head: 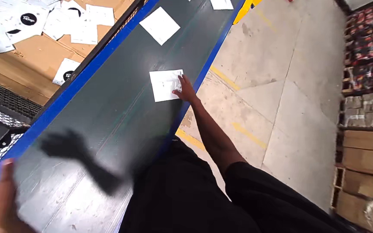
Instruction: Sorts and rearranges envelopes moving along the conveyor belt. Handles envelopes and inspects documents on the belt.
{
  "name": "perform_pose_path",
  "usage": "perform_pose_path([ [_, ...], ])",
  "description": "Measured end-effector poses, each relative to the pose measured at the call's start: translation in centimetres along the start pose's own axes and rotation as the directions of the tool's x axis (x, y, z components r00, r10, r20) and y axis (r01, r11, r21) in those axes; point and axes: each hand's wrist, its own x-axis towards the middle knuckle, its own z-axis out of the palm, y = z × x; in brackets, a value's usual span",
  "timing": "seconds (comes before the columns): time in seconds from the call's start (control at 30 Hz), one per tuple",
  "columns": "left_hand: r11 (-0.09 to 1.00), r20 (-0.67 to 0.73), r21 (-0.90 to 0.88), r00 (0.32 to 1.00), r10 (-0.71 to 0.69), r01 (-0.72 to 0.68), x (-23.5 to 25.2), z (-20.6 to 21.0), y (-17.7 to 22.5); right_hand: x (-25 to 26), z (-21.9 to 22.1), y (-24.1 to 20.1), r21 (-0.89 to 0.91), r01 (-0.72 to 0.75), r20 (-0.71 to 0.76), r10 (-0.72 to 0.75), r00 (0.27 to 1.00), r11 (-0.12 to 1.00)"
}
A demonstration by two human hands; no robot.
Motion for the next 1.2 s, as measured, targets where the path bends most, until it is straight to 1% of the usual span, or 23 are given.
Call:
perform_pose_path([
  [0.07,1.0,0.232,-0.01,0.973,-0.019,0.022,-4.1,8.0,3.4,0.9,0.7,1.6,-0.027,0.034,0.084,-0.031,0.996,0.999],
  [0.13,0.999,0.388,-0.032,0.922,0.006,0.007,-8.3,15.6,6.1,0.4,1.5,0.0,-0.066,0.107,0.164,-0.095,0.982,0.992],
  [0.2,0.997,0.456,-0.016,0.887,0.072,-0.073,-11.8,21.0,7.4,-2.1,2.1,-4.4,-0.155,0.142,0.248,-0.101,0.964,0.978],
  [0.27,0.988,0.488,0.058,0.868,0.095,-0.141,-13.9,23.7,8.1,-5.6,3.6,-8.3,-0.142,0.162,0.318,-0.11,0.942,0.977],
  [0.33,0.984,0.479,0.108,0.875,0.076,-0.145,-14.5,23.8,7.7,-9.4,5.7,-11.4,0.059,0.226,0.365,-0.232,0.902,0.972],
  [0.37,0.991,0.467,0.08,0.882,0.059,-0.109,-14.3,23.1,7.1,-10.8,6.5,-12.9,0.237,0.259,0.397,-0.337,0.854,0.936],
  [0.43,0.997,0.442,-0.066,0.897,0.001,0.031,-13.2,20.1,5.2,-13.1,7.2,-16.8,0.557,0.254,0.431,-0.537,0.725,0.791],
  [0.47,0.98,0.452,-0.163,0.892,-0.03,0.116,-12.4,18.0,4.3,-13.7,7.1,-18.9,0.65,0.25,0.432,-0.62,0.654,0.717],
  [0.53,0.891,0.499,-0.368,0.865,-0.054,0.267,-10.7,13.4,2.8,-13.4,6.6,-23.2,0.748,0.259,0.418,-0.737,0.532,0.611],
  [0.6,0.804,0.521,-0.499,0.853,-0.02,0.324,-8.2,9.1,1.5,-11.8,6.3,-27.0,0.805,0.273,0.375,-0.809,0.453,0.526],
  [0.63,0.78,0.5,-0.547,0.866,0.011,0.306,-6.5,7.1,0.8,-10.5,6.4,-28.5,0.816,0.295,0.341,-0.826,0.449,0.497],
  [0.67,0.773,0.427,-0.577,0.904,0.01,0.264,-4.6,5.1,0.4,-8.9,6.4,-29.7,0.816,0.319,0.305,-0.827,0.472,0.483],
  [0.7,0.76,0.312,-0.611,0.95,-0.024,0.22,-2.5,3.0,0.1,-7.0,6.1,-30.4,0.787,0.351,0.288,-0.806,0.518,0.507],
  [0.73,0.741,0.186,-0.646,0.979,-0.079,0.182,-0.2,0.8,-0.4,-4.8,5.9,-30.7,0.726,0.39,0.281,-0.761,0.584,0.567],
  [0.77,0.717,0.074,-0.679,0.986,-0.152,0.162,2.0,-1.3,-1.0,-2.3,5.8,-30.5,0.64,0.421,0.265,-0.698,0.665,0.643],
  [0.83,0.722,-0.098,-0.666,0.938,-0.333,0.187,5.6,-4.2,-2.5,3.0,6.4,-28.7,0.425,0.429,0.185,-0.54,0.821,0.798],
  [0.9,0.785,-0.183,-0.555,0.88,-0.437,0.275,6.9,-4.1,-3.0,7.5,7.3,-25.6,0.186,0.347,0.122,-0.372,0.92,0.919],
  [0.97,0.856,-0.147,-0.437,0.917,-0.37,0.275,5.6,-0.4,-1.3,9.2,9.0,-22.6,-0.01,0.282,0.145,-0.278,0.95,0.959],
  [1.03,0.88,0.044,-0.395,0.962,-0.268,0.263,2.4,5.9,1.4,7.0,11.0,-21.7,-0.104,0.324,0.134,-0.309,0.942,0.94],
  [1.07,0.887,0.18,-0.36,0.954,-0.239,0.29,0.3,9.3,3.0,5.0,12.0,-21.8,-0.14,0.39,0.092,-0.38,0.92,0.91],
  [1.13,0.895,0.397,-0.244,0.88,-0.259,0.373,-3.9,15.6,5.4,0.5,13.3,-22.6,-0.127,0.534,0.037,-0.534,0.845,0.836],
  [1.17,0.876,0.451,-0.223,0.842,-0.296,0.427,-5.7,17.8,6.2,-2.2,13.5,-23.3,-0.067,0.575,0.027,-0.575,0.818,0.815],
  [1.2,0.832,0.464,-0.265,0.821,-0.332,0.487,-6.8,19.4,6.8,-4.8,13.3,-24.2,0.016,0.603,0.007,-0.603,0.797,0.797],
])
